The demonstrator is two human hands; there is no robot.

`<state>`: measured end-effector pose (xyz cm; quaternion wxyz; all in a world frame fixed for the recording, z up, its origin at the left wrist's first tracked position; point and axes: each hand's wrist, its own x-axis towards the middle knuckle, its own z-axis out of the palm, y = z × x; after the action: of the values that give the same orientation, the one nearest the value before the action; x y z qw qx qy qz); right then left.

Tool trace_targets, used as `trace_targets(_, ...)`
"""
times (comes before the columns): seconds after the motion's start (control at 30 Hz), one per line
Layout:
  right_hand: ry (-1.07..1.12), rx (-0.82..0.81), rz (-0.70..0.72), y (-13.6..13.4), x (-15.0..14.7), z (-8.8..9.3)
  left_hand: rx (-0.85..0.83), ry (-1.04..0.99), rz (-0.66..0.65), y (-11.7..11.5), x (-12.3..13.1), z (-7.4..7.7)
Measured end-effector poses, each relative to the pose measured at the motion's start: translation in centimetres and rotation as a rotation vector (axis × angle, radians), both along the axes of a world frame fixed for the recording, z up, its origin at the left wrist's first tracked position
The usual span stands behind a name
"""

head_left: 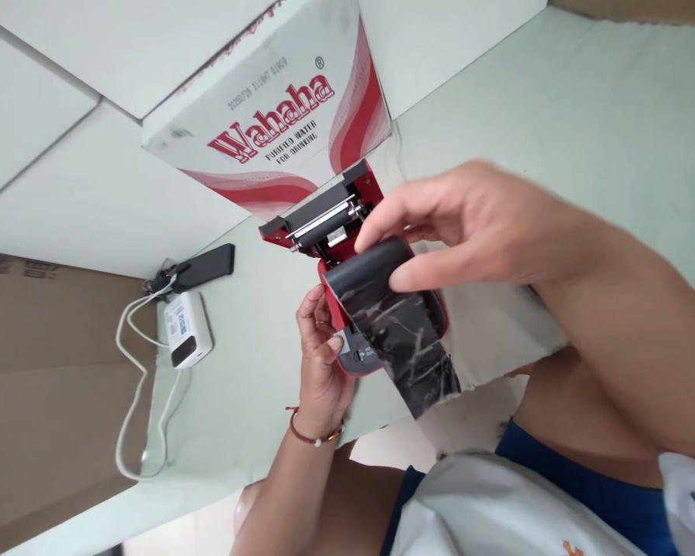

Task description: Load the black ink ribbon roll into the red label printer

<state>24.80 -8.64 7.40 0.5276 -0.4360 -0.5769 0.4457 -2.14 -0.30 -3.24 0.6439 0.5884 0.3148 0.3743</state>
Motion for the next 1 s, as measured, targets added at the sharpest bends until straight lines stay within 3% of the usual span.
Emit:
trace_targets(0.13,-0.484,-0.026,-0.167,1.4,-2.7,-1.3,-0.12,-0.038,0.001,-0.2,0.0,0.8)
trace_targets(0.27,-0.735,-0.143,-0.275,2.2,-3.9,-1.6,-0.119,-0.042,0.003,-0.3,0.1,0.9)
trace_targets(0.47,-0.898,-0.154,-0.297,2.7,-4.0,-1.5,-0.092,-0.058,0.002,-0.2,0.3,0.5)
trace_targets(0.73,-0.944,-0.017,-0.136,2.8,-3.7,-2.4,-0.129,-0.077,0.015,-0.2,0.5,0.4)
trace_targets(0.8,-0.912,0.037,-0.231,2.6,-3.7,-2.0,-0.113,-0.066,0.02,-0.3,0.4,0.5)
trace_targets(1.0,-0.627,0.263,-0.724,1.2,-3.8,-0.8,-0.082,-0.056,-0.007,-0.2,0.3,0.5)
